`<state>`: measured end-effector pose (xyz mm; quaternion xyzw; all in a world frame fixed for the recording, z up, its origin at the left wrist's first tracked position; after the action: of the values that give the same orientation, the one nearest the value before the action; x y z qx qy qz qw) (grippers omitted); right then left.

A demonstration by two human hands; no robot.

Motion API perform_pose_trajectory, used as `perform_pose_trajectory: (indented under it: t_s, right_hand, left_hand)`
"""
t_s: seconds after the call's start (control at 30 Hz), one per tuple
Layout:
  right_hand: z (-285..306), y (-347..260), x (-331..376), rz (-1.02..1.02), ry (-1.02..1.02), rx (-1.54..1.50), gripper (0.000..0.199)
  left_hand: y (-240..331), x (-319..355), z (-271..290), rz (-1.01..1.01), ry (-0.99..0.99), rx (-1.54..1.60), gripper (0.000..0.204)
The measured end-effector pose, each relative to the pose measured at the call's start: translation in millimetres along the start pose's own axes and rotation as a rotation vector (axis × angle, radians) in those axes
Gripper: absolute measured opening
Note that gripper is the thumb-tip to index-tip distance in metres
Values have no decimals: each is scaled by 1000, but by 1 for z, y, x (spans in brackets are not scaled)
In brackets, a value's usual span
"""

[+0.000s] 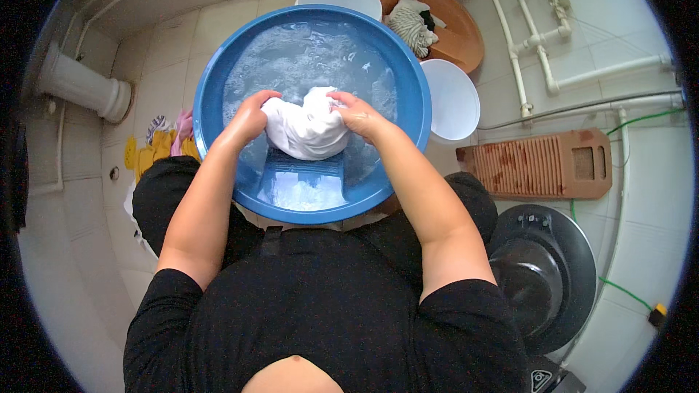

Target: The person hand-washes a white cloth in a blue basin filled with soapy water. They repeatedly scrub the cloth against a built-in washboard, wring it out, and submerge it. The person then picks up a second white cloth from the floor and washes it using the same method.

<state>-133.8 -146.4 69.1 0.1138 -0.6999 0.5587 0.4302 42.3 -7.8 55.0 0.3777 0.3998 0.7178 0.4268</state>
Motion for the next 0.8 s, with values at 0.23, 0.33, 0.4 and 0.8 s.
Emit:
perform_pose_trajectory:
  t_s: [0.23, 0.33, 0.4, 0.8]
  right_hand:
    - [-27, 8, 28, 613, 434, 386, 29]
    - [-64, 14, 59, 968, 598, 516, 17]
    - [-69, 18, 63, 985, 544, 603, 10]
    - [-22, -1, -66, 268, 620, 702, 49]
  left_hand:
    - [66, 33, -10, -326, 26, 761, 62]
    - [53, 49, -53, -490, 242, -119, 46]
    - [50, 48, -63, -660, 285, -292, 30]
    - [-10, -46, -54, -62, 223, -346, 39]
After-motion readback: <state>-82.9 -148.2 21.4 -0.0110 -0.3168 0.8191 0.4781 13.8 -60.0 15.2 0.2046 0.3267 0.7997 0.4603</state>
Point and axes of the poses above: each hand's wrist, its own x-axis away from the middle knuckle, its own z-axis out of the back of the hand, y = z × x, the point moved 3 cm from there along -x, towards the middle knuckle, and after that the axes turned 10 degrees about -z, right-handed, at the moved point
